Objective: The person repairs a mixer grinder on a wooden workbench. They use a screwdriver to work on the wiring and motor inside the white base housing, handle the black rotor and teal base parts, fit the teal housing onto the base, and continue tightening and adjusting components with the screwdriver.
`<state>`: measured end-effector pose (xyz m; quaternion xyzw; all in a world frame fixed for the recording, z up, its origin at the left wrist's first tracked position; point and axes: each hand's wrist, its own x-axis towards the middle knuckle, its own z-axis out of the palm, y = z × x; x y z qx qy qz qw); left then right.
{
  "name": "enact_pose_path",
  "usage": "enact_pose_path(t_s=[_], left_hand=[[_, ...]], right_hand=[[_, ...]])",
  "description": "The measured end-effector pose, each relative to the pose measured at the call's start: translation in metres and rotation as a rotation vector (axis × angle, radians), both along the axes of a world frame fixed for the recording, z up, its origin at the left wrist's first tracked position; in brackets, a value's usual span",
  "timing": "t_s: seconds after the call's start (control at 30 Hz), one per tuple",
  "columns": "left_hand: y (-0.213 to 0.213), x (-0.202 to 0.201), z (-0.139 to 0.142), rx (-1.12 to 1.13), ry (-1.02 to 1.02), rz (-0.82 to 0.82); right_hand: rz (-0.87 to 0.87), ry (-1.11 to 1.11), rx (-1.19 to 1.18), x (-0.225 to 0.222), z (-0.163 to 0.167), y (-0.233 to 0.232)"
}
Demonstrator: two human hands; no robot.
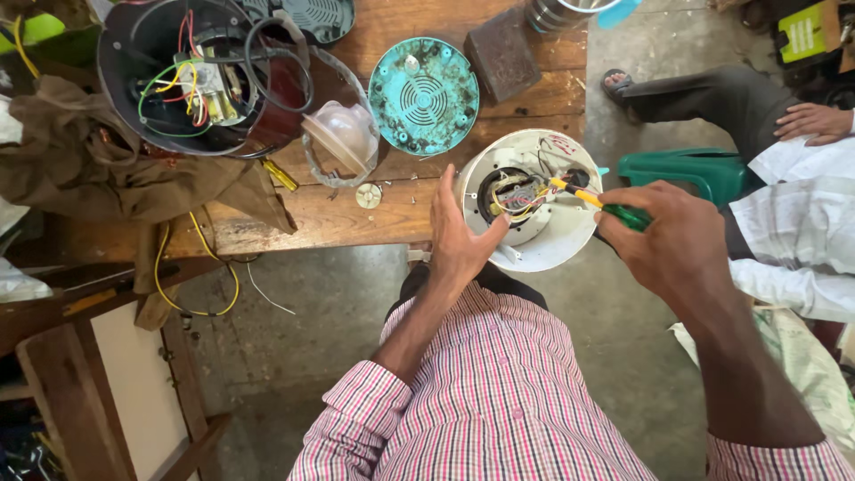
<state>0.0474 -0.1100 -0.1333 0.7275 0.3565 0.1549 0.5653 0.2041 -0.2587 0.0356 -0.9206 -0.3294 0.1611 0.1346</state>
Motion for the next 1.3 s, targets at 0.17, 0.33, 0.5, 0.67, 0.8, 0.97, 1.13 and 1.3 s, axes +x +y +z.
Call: enact_pose_path(t_s=[0.17, 0.33, 0.5, 0.67, 0.8, 0.97, 1.13, 1.3], left_hand=[[-0.001, 0.0, 0.006, -0.041, 0.007, 0.006], [-0.002, 0.0, 0.011, -0.063, 0.035, 0.019], [-0.005, -0.006, 0.016, -0.051, -0.003, 0.023], [-0.014, -0.025, 0.029, -0.158, 0.005, -0.028], [-0.024, -0.043, 0.036, -0.363, 0.095, -0.053], [-0.034, -0.046, 0.035, -0.526, -0.169, -0.084], [-0.039, -0.039, 0.036, -0.436, -0.135, -0.097], [-0.045, -0.03, 0.039, -0.424, -0.102, -0.025]], right_hand=[[0.069, 0.045, 0.032, -0.001, 0.0, 0.011], [0.096, 0.121, 0.099, -0.002, -0.001, 0.02], [0.08, 0.111, 0.01, 0.002, 0.007, 0.015], [0.09, 0.12, -0.081, 0.001, 0.024, 0.004], [0.138, 0.145, -0.022, -0.012, 0.041, -0.01], [0.024, 0.249, -0.308, -0.03, 0.052, -0.018], [0.176, 0.239, -0.218, -0.037, 0.038, -0.009], [0.291, 0.223, -0.21, -0.038, 0.019, 0.003]])
